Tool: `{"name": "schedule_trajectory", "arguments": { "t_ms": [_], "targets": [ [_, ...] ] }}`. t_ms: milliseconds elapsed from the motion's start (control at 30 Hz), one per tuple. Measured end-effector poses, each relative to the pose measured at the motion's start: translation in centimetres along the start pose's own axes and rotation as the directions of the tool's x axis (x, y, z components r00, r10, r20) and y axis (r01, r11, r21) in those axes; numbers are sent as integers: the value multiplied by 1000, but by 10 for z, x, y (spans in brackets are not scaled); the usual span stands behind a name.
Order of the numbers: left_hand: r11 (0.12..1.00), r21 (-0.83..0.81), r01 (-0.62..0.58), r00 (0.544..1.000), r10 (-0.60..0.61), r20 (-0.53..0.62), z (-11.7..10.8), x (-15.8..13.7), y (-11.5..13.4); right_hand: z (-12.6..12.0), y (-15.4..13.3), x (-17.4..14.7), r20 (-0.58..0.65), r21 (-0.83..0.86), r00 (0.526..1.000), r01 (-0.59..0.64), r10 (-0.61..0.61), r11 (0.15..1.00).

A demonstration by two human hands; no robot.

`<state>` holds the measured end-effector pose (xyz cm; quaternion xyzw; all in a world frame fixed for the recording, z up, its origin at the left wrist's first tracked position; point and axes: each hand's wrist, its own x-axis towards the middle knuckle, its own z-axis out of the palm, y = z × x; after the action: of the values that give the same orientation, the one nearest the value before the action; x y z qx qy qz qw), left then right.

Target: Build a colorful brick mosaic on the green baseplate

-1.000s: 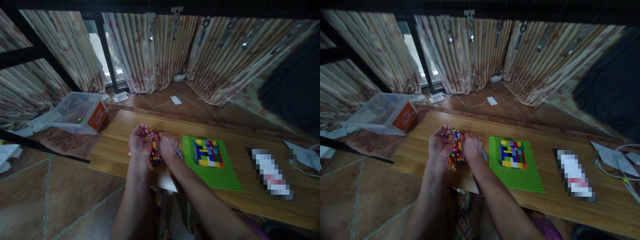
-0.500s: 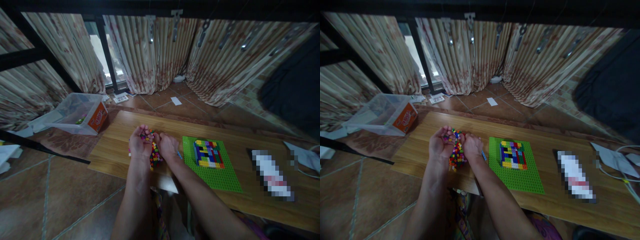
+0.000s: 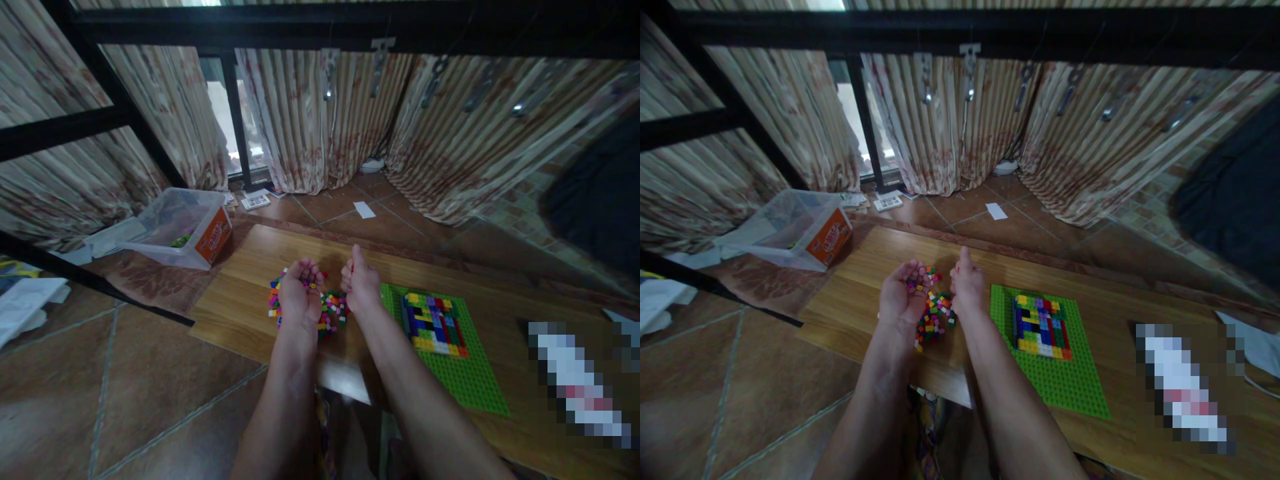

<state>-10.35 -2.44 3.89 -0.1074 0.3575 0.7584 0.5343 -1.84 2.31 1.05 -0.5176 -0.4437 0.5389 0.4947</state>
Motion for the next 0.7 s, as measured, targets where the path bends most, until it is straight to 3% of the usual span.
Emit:
{"name": "schedule_trajectory", "arguments": {
  "t_ms": [67, 167, 367, 533, 700],
  "targets": [
    [1000, -15, 22, 1000, -23, -14, 3, -2, -7, 6, -13, -4, 147, 279, 981, -166, 129, 946],
    [995, -32, 97, 995, -97, 17, 7, -7, -15, 16, -27, -14, 237, 430, 967, -193, 97, 882],
    [983, -121, 140, 979, -119, 165, 12, -16, -20, 24, -34, -31, 159, 395, 974, 89, -164, 914],
    [953, -235, 190, 971, -146, 190, 14, -18, -18, 24, -45, -37, 201, 443, 963, 73, -178, 894],
    [936, -280, 214, 966, -160, 202, 14, -18, -19, 27, -57, -40, 143, 433, 969, 121, -201, 893]
  ]
}}
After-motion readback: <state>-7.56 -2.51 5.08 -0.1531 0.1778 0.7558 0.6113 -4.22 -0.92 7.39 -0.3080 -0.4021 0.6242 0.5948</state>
